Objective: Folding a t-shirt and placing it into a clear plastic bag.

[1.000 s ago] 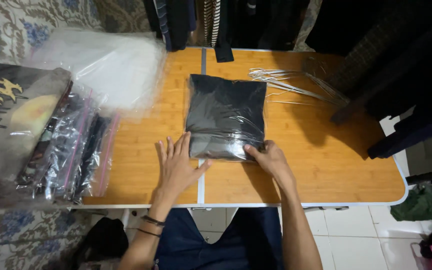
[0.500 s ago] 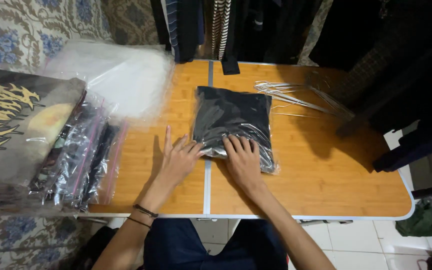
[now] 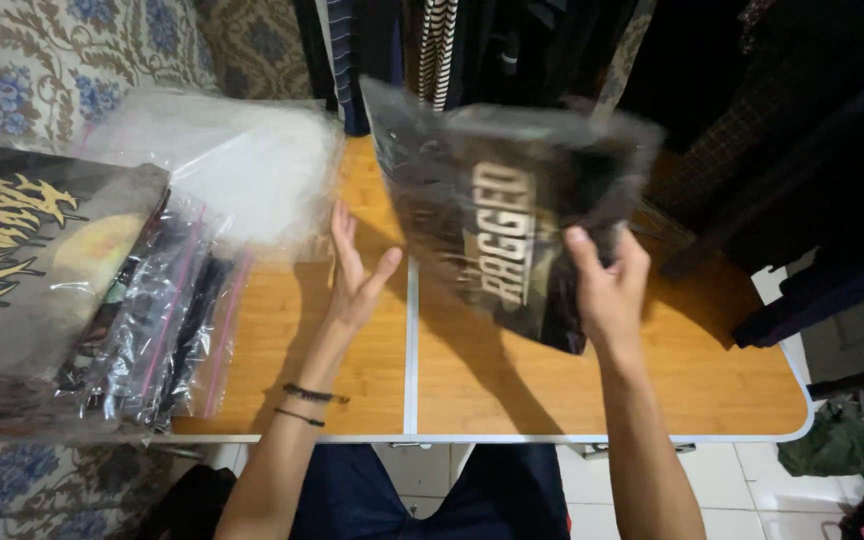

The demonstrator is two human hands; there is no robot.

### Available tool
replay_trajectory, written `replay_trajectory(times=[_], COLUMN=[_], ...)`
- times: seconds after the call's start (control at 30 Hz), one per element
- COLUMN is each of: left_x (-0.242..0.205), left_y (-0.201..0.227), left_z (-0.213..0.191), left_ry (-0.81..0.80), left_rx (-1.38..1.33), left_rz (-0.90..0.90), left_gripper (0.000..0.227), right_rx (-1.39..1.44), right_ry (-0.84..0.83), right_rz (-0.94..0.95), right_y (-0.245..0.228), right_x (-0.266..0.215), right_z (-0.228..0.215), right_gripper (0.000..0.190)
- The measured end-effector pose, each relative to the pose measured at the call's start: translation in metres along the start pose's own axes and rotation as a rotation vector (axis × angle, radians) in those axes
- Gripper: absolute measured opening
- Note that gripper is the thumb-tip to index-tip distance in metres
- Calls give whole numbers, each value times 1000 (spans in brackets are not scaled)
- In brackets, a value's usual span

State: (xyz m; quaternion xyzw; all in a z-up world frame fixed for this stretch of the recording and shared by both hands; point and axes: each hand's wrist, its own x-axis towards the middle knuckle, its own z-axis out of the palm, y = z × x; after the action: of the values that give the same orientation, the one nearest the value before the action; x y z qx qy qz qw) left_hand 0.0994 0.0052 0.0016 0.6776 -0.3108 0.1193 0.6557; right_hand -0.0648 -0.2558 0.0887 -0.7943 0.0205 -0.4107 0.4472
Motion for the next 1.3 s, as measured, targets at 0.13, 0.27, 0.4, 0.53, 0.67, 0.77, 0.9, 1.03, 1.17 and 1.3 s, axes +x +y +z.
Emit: replay_trajectory(times=[0.13,0.27,0.4,0.53,0.67,0.77,0.9,1.03,1.17,1.3], left_x=[17,9,-31,-52,-60,-56,-27,8,47,78], left_y=[33,47,9,-19,-54,-25,66,165,214,215], left_z=[1,-5,-1,-2,-5,-16,-50,-107,-185,-297], left_ry=[-29,-122,-68,-22,-52,-68,17,51,93,91], left_rx=[-230,-278,-235,-70,-111,-77,60,532,729,786], left_rz=[-31,-248,-372,-464,-481,-344,-217,-227,-173,142], left_gripper=[91,57,48,55,68,63,60,69,74,72], right_rx=[692,984,1086,781,581,551,538,738,927,1047], right_ry=[50,0,4,-49,-56,-74,-31,-63,-183,-283], right_rz=[389,657,973,1078,1015,906,700,652,568,509], right_y=[21,47,84,85,76,80,73,-1,-65,-113], right_x=[-8,-31,-67,-76,-75,-76,-67,-34,-4,17], right_z=[-12,-4,24,37,38,42,64,100,158,236], right_gripper=[29,42,44,47,47,46,52,51,51,53])
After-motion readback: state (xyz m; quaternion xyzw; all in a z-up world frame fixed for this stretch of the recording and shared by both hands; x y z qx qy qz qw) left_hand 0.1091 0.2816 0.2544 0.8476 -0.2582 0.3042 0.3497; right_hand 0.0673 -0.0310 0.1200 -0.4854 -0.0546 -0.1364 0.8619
